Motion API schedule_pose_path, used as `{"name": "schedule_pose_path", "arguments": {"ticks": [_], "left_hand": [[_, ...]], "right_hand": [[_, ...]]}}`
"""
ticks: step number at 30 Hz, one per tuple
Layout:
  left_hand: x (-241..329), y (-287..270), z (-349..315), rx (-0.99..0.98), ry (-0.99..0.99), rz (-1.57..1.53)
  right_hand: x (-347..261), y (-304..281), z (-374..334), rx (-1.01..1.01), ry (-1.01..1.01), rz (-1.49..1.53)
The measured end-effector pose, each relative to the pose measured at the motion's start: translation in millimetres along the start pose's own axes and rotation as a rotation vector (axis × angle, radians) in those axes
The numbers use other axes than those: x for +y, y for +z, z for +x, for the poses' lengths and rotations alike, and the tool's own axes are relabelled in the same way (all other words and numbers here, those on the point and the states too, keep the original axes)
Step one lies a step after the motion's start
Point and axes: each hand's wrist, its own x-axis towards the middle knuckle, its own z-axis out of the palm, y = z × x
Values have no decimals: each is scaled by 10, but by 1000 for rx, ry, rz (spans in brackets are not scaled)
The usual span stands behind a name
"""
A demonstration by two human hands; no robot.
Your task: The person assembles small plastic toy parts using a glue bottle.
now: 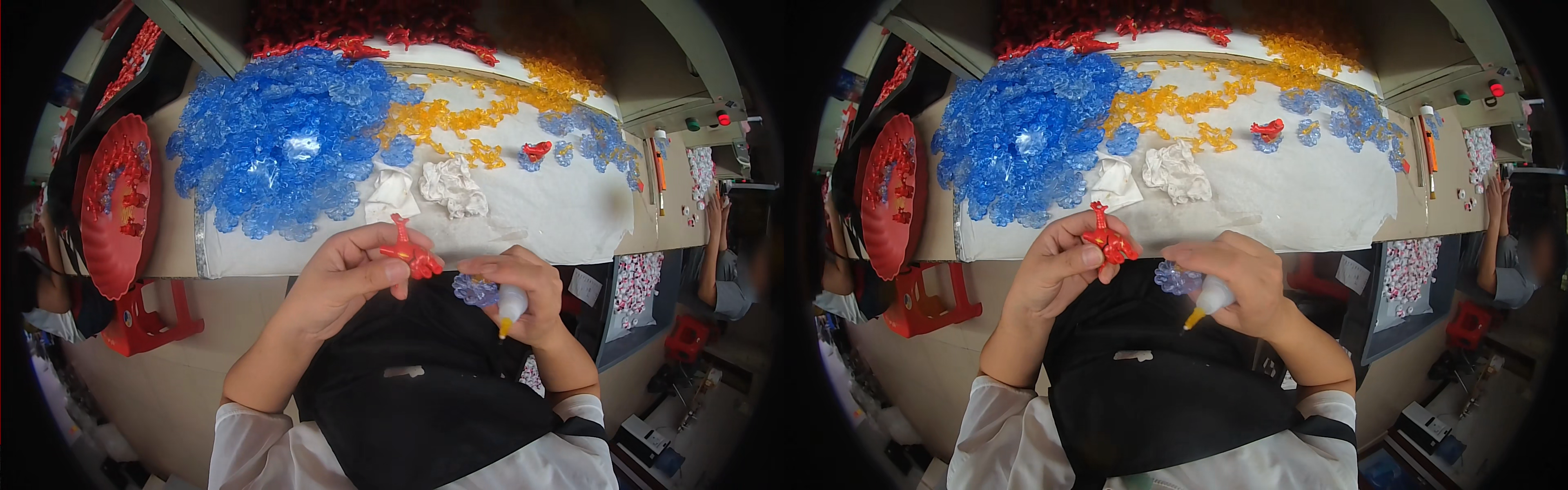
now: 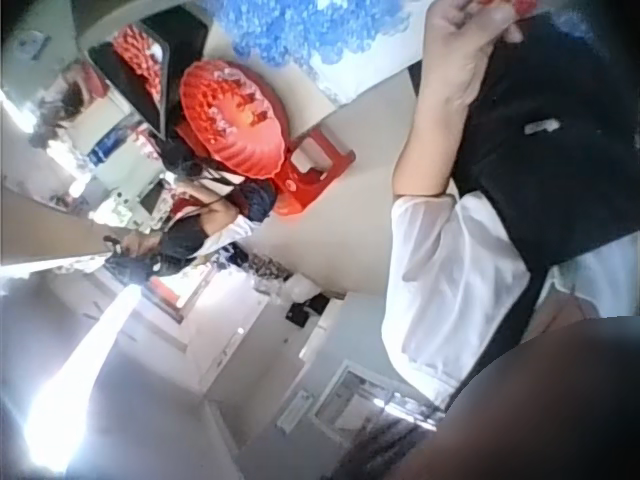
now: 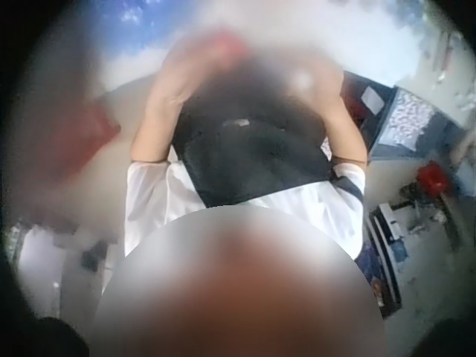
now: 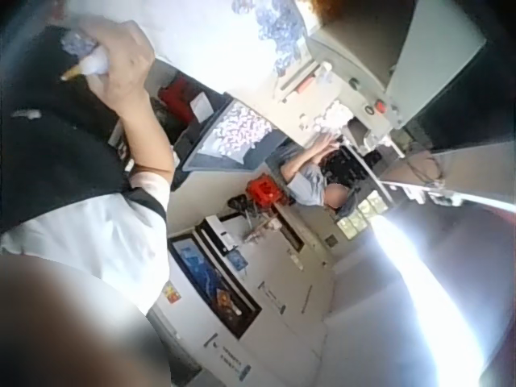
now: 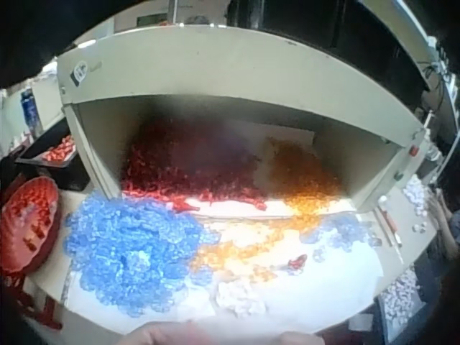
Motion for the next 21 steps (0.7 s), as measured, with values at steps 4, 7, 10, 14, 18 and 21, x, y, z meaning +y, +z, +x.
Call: {"name": "schedule_pose_path", "arguments": {"ticks": [4, 7, 10, 14, 18, 21], "left_hand": [[9, 47, 2, -45, -64, 56], [29, 78, 6, -81, -71, 60], [27, 82, 3, -80, -59, 54], [21, 127, 2, -27, -46, 57], [28, 147, -3, -21, -53, 57], [36, 157, -8, -18, -54, 60]], "right_hand": [[-24, -72, 101, 28, -76, 141], [-55, -45, 109, 79, 3, 262], [-50, -63, 131, 60, -27, 260], [-38, -50, 148, 51, -48, 250], [-33, -24, 151, 56, -53, 240], [-31, -24, 159, 56, -54, 242]]}}
